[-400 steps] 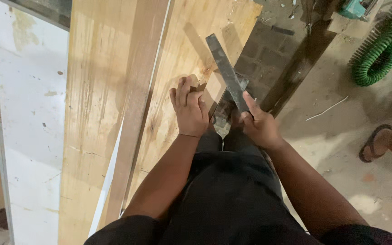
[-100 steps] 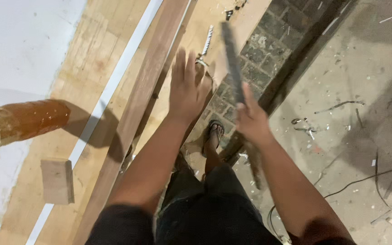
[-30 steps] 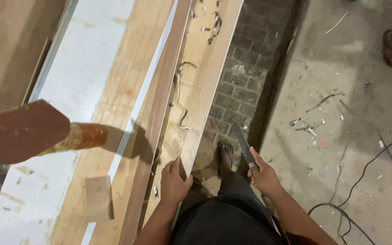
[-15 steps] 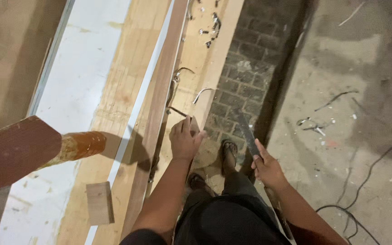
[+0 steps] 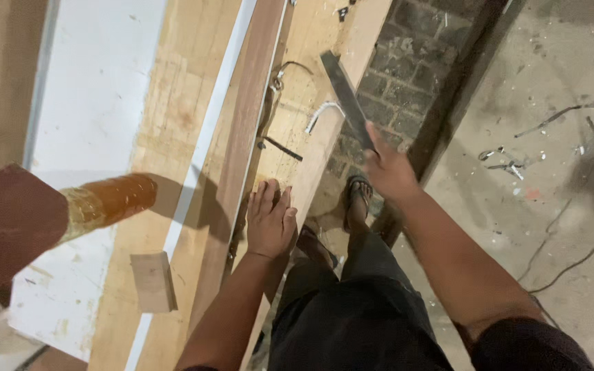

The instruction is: The person uses a hand file to smooth the surface of a wooden plank on a workbench. They repeatedly scrape the tool along the wood, removing shavings, and occasionally pause to clear debris from the surface.

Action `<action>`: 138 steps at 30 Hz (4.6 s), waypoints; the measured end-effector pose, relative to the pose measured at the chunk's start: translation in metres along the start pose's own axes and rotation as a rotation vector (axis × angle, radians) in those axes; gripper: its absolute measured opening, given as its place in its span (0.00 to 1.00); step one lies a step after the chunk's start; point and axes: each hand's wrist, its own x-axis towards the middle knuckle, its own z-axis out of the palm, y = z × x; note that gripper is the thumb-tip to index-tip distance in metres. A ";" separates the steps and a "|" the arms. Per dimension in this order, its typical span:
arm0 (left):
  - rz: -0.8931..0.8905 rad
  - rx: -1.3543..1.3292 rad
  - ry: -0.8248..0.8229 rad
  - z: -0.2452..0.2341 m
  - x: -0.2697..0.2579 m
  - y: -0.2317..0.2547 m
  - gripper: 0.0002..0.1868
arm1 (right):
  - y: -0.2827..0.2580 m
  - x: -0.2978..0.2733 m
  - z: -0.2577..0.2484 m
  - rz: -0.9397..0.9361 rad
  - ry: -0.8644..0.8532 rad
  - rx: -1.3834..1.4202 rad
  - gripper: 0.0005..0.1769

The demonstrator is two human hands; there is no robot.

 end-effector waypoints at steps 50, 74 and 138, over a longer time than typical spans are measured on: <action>-0.013 -0.072 -0.014 -0.003 -0.011 -0.008 0.44 | 0.044 -0.186 0.126 0.164 0.009 -0.018 0.34; 0.043 -0.380 0.186 -0.042 -0.078 -0.015 0.36 | 0.077 -0.225 0.161 -0.206 -0.190 0.570 0.39; 0.200 -0.128 0.145 -0.020 -0.323 -0.118 0.44 | 0.036 -0.422 0.416 0.287 -0.021 -0.024 0.37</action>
